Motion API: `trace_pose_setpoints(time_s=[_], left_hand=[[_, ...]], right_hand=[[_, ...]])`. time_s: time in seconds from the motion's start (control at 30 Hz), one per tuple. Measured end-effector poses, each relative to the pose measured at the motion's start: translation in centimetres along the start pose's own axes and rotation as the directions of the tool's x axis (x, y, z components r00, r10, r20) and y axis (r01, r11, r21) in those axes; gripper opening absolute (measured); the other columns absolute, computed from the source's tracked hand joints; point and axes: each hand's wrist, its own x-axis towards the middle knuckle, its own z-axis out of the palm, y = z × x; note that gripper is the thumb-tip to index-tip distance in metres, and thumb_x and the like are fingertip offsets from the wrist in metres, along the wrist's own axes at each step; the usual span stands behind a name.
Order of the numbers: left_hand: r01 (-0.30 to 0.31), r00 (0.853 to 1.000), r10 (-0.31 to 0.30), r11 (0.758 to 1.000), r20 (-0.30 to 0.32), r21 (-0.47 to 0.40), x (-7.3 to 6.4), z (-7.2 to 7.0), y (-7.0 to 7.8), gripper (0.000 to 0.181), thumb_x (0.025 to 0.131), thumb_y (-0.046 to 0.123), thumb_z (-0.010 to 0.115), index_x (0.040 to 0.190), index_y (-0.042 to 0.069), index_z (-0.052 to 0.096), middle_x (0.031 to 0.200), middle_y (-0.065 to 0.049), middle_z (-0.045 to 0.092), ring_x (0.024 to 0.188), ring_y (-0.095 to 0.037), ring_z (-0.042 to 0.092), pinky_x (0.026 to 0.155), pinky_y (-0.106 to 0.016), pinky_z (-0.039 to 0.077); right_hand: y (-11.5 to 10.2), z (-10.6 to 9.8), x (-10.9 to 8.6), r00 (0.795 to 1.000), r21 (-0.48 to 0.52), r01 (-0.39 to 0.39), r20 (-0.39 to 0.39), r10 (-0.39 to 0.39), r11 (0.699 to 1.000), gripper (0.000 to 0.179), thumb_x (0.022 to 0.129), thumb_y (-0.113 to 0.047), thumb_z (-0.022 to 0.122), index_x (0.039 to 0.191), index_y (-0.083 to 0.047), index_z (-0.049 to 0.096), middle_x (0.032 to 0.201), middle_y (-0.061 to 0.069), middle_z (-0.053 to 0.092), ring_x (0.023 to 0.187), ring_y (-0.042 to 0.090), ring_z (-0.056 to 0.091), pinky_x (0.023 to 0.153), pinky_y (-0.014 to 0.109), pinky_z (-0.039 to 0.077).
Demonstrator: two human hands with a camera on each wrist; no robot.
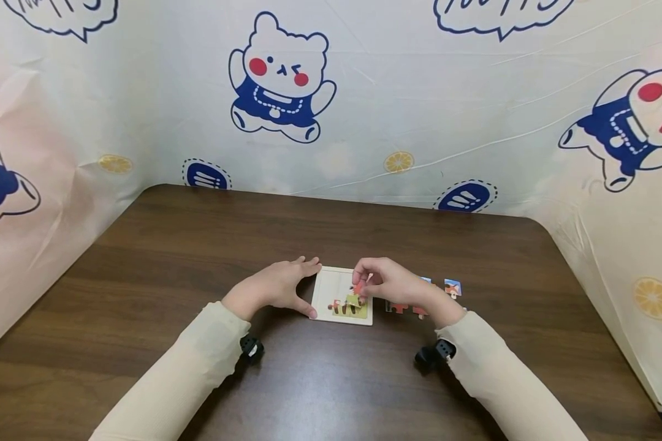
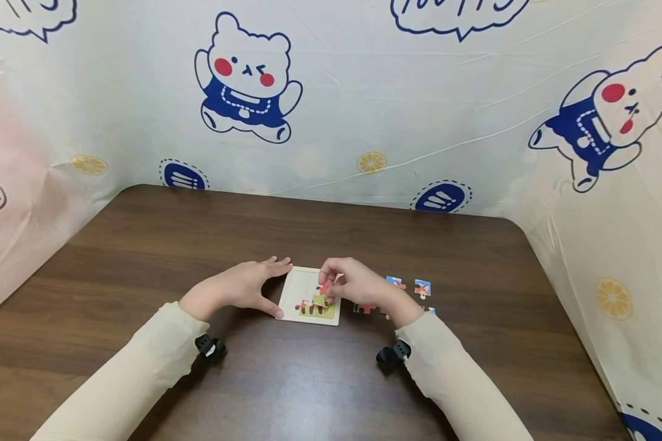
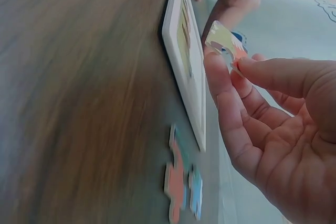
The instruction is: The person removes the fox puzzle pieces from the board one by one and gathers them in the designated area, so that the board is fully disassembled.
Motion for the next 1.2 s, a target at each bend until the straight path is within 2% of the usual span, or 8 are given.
trace_pose_setpoints(time_s=[0.33, 0.53, 0.67, 0.83, 1.0, 1.2], left_hand=[[-0.012, 1.0, 0.012, 1.0, -0.003, 0.001, -0.3, 0.0, 0.0, 0.101, 0.075, 0.047, 0.085, 0.154, 0.007, 0.036, 0.163, -0.011, 0.029, 0.152, -0.036, 0.024, 0.119, -0.052, 0.03], [-0.012, 1.0, 0.012, 1.0, -0.004, 0.01, -0.1, 0.0, -0.1, 0.1, 0.074, 0.048, 0.084, 0.153, 0.007, 0.038, 0.163, -0.012, 0.03, 0.151, -0.036, 0.025, 0.119, -0.052, 0.03], [-0.019, 1.0, 0.019, 1.0, -0.008, 0.012, -0.1, 0.0, -0.1, 0.1, 0.075, 0.048, 0.084, 0.153, 0.007, 0.038, 0.162, -0.012, 0.03, 0.151, -0.036, 0.026, 0.119, -0.052, 0.03], [-0.041, 0.999, 0.041, 0.999, -0.016, 0.008, -0.4, -0.2, 0.1, 0.1, 0.075, 0.046, 0.084, 0.152, 0.004, 0.039, 0.162, -0.014, 0.032, 0.15, -0.038, 0.027, 0.118, -0.054, 0.03], [-0.048, 0.999, 0.048, 0.999, -0.015, 0.009, -0.5, -0.3, 0.2, 0.099, 0.075, 0.045, 0.084, 0.152, 0.003, 0.039, 0.161, -0.015, 0.032, 0.15, -0.039, 0.027, 0.118, -0.054, 0.029], [-0.041, 0.999, 0.041, 0.999, -0.015, 0.007, -0.5, -0.3, 0.2, 0.099, 0.075, 0.046, 0.084, 0.152, 0.004, 0.038, 0.162, -0.014, 0.031, 0.15, -0.038, 0.026, 0.118, -0.053, 0.03]], right_hand=[[0.8, -1.0, -2.3, 0.999, -0.024, -0.024, -0.026, 0.024, 0.999, 0.01, 0.093, 0.006, 0.061, 0.101, 0.0, 0.059, 0.089, 0.012, 0.06, 0.078, 0.025, 0.068, 0.073, 0.032, 0.058], [1.2, -1.4, -3.7, 0.999, -0.045, -0.043, -0.013, 0.043, 0.998, 0.009, 0.094, 0.003, 0.062, 0.102, 0.0, 0.059, 0.089, 0.012, 0.063, 0.074, 0.025, 0.067, 0.06, 0.028, 0.053], [1.3, -1.6, -4.6, 0.998, -0.042, -0.068, -0.004, 0.068, 0.997, 0.008, 0.095, 0.003, 0.06, 0.101, -0.001, 0.059, 0.088, 0.012, 0.064, 0.075, 0.025, 0.066, 0.057, 0.028, 0.052], [1.3, -1.8, -5.6, 0.996, -0.027, -0.083, 0.029, 0.084, 0.996, 0.011, 0.095, 0.008, 0.055, 0.103, 0.001, 0.059, 0.088, 0.011, 0.064, 0.076, 0.022, 0.065, 0.059, 0.027, 0.053], [1.5, -1.8, -6.5, 0.996, -0.046, -0.056, 0.067, 0.059, 0.997, 0.014, 0.093, 0.011, 0.055, 0.102, 0.002, 0.06, 0.084, 0.008, 0.063, 0.074, 0.017, 0.061, 0.066, 0.029, 0.056], [1.5, -1.7, -7.0, 0.991, -0.05, -0.048, 0.122, 0.054, 0.998, 0.011, 0.092, 0.008, 0.059, 0.099, 0.0, 0.061, 0.084, 0.008, 0.063, 0.074, 0.011, 0.056, 0.066, 0.022, 0.05]])
